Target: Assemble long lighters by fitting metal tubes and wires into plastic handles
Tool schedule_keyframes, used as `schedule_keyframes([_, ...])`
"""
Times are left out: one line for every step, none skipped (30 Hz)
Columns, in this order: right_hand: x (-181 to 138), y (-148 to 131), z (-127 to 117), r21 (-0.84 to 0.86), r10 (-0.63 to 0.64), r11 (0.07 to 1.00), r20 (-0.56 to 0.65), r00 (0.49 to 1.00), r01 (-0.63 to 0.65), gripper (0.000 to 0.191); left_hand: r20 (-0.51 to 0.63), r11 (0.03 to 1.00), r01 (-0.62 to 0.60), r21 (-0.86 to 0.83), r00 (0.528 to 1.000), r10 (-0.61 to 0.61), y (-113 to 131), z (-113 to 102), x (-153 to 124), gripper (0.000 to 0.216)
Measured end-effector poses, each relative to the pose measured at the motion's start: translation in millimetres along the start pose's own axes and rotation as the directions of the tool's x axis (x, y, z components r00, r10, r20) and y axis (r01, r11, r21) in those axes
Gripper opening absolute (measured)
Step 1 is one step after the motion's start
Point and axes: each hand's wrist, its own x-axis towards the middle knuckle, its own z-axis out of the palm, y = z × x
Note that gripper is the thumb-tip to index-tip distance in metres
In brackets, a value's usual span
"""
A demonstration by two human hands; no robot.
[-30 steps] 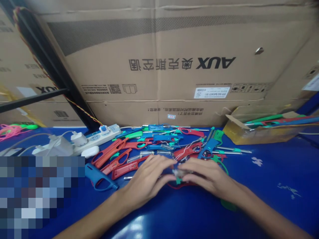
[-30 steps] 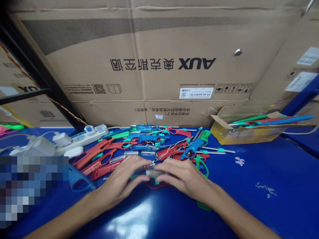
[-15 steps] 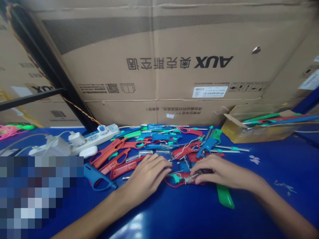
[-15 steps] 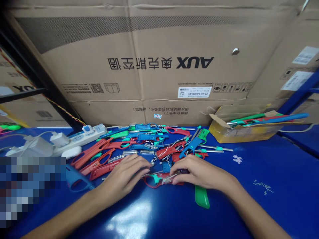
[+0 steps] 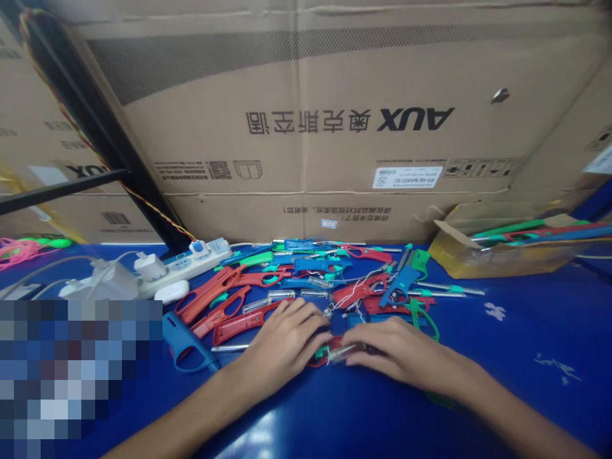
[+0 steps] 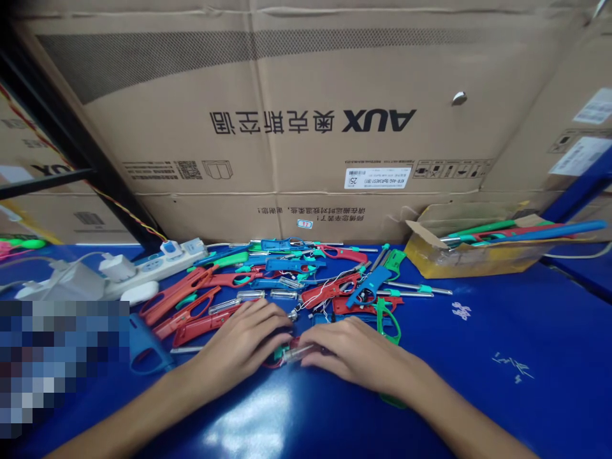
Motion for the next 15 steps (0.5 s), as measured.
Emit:
schedule_keyframes([-0.1,1.4,0.9,-0.007,-0.011,1.0,-0.02,1.0,0.011,0.026,0.001,1.0,0.005,0.008,1.0,-0.005,-0.4,-0.3,0.0,0.019])
schedule_keyframes([-0.2,2.9,1.3,-0.012,-0.022,1.0,-0.04,0.999,0.021,0.026,0.003,1.0,0.006,0.016,1.0,-0.006,-0.7,-0.4,0.0,0.019])
schedule_keyframes([-0.4,4.3,1.3,-0.02,-0.031,0.999,-0.054,0.998,0.03,0.026,0.004,1.0,0.002,0.021,1.0,-0.002,-0.8,-0.4,-0.1,0.019])
schedule_keyframes([-0.5,5.8,1.1,-0.033,-0.038,0.999,-0.063,0.997,0.036,0.026,0.005,1.0,-0.006,0.025,1.0,0.006,-0.8,-0.2,-0.1,0.019])
schedule_keyframes([-0.6,7.2,0.6,-0.056,-0.038,0.998,-0.071,0.997,0.034,0.026,0.007,1.0,-0.013,0.027,1.0,0.013,-0.6,0.2,-0.1,0.019])
schedule_keyframes([-0.7,8.6,0.2,-0.085,-0.034,0.996,-0.075,0.997,0.028,0.026,0.01,0.999,-0.019,0.026,1.0,0.019,-0.2,0.6,-0.2,0.019])
schedule_keyframes([-0.7,10.0,-0.2,-0.114,-0.028,0.993,-0.078,0.997,0.019,0.026,0.013,1.0,-0.02,0.021,1.0,0.02,0.1,1.1,-0.2,0.019])
schedule_keyframes([-0.6,11.2,-0.5,-0.141,-0.021,0.99,-0.08,0.997,0.01,0.026,0.014,1.0,-0.02,0.015,1.0,0.02,0.5,1.5,-0.3,0.02])
schedule_keyframes([-0.5,12.2,-0.7,-0.161,-0.016,0.987,-0.082,0.996,0.002,0.025,0.015,1.0,-0.02,0.007,1.0,0.02,0.7,1.8,-0.4,0.019])
schedule_keyframes([-0.4,13.1,-0.6,-0.174,-0.013,0.985,-0.085,0.996,-0.002,0.025,0.013,1.0,-0.02,0.001,1.0,0.02,0.7,1.9,-0.6,0.019])
schedule_keyframes([-0.2,13.8,-0.4,-0.182,-0.01,0.983,-0.085,0.996,-0.006,0.025,0.011,1.0,-0.02,-0.005,1.0,0.02,0.7,1.8,-0.8,0.019])
schedule_keyframes([0.1,14.2,-0.1,-0.187,-0.008,0.982,-0.084,0.996,-0.008,0.025,0.009,1.0,-0.022,-0.01,1.0,0.022,0.5,1.4,-1.1,0.019])
schedule_keyframes([0.3,14.5,0.3,-0.19,-0.004,0.982,-0.083,0.997,-0.012,0.025,0.009,1.0,-0.023,-0.014,1.0,0.023,0.3,0.8,-1.4,0.019])
schedule_keyframes([0.5,14.7,0.6,-0.192,0.002,0.981,-0.082,0.997,-0.018,0.024,0.009,1.0,-0.025,-0.017,1.0,0.025,0.1,0.1,-1.7,0.02])
schedule_keyframes([0.6,14.7,0.9,-0.192,0.01,0.981,-0.083,0.997,-0.026,0.023,0.009,0.999,-0.026,-0.021,1.0,0.026,0.0,-0.7,-2.1,0.02])
